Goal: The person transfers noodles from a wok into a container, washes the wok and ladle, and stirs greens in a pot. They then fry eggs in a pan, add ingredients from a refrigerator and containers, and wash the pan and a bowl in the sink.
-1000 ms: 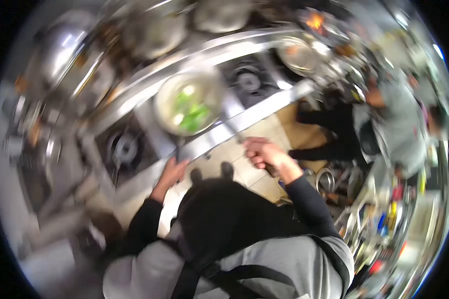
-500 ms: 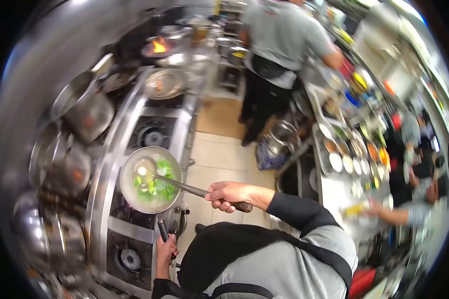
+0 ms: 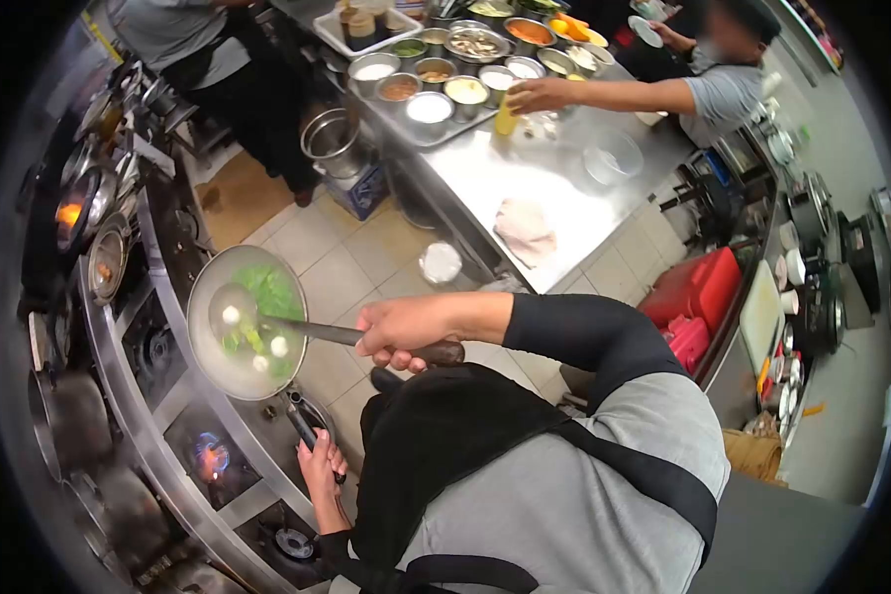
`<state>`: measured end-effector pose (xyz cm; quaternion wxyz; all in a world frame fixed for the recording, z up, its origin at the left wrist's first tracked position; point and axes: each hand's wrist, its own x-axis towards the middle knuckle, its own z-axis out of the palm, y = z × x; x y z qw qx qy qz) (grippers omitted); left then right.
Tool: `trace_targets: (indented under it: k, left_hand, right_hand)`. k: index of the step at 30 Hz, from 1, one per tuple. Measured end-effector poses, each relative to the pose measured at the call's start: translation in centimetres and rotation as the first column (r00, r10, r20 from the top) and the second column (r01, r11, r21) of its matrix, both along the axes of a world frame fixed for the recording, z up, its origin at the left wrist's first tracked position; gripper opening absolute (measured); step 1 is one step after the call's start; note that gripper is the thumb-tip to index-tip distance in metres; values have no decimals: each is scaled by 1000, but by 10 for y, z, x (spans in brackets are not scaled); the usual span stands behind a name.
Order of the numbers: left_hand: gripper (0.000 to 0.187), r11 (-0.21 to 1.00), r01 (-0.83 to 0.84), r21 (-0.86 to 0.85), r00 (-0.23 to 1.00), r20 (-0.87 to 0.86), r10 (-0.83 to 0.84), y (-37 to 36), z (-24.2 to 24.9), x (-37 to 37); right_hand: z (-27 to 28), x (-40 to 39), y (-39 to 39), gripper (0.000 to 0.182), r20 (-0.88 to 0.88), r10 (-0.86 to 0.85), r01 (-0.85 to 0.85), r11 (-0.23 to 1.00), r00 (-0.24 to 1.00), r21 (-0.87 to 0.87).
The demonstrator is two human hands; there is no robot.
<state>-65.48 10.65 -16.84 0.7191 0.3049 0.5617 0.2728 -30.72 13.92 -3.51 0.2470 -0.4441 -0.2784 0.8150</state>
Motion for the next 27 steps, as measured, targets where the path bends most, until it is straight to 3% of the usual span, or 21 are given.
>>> trace_targets:
  k: [1,2,6,7,10,12,16,19,27]
  left_hand:
    - [17,1000,14,5,1000,4,-14,-3,0,8]
    - [16,998,62,-6,998,-3,-62,-3,2,15]
    - [16,970,242,-33,970,26,-241,2,12,41]
    - [16,953,301,-42,953,45,-300,4,16,50]
    - [20,902,420,-96,908,41,-418,9,33,77]
    - [21,866,493,-78,865,152,-479,13,36,92]
    - [21,841,535,-79,831,229,-507,10,34,130]
    - [19,840,537,-77,838,161,-521,0,37,165]
    - [15,898,430,-93,900,122,-418,-45,61,258]
  right_hand:
    - [2,10,-15,19,3,-86,86,996,996,-1]
    - [-1,19,-26,35,-15,-68,68,998,998,-7]
    - [17,42,-82,36,-15,-286,285,956,958,-69]
    - [25,45,-94,26,5,-352,351,932,936,-88]
    - [46,56,-127,39,69,-496,500,855,866,-135]
    - [39,70,-143,33,54,-518,519,840,854,-155]
    - [45,90,-171,22,23,-582,579,802,813,-151]
    - [41,118,-197,13,26,-654,647,742,756,-174]
    - [12,218,-233,18,-200,-596,583,803,778,-124]
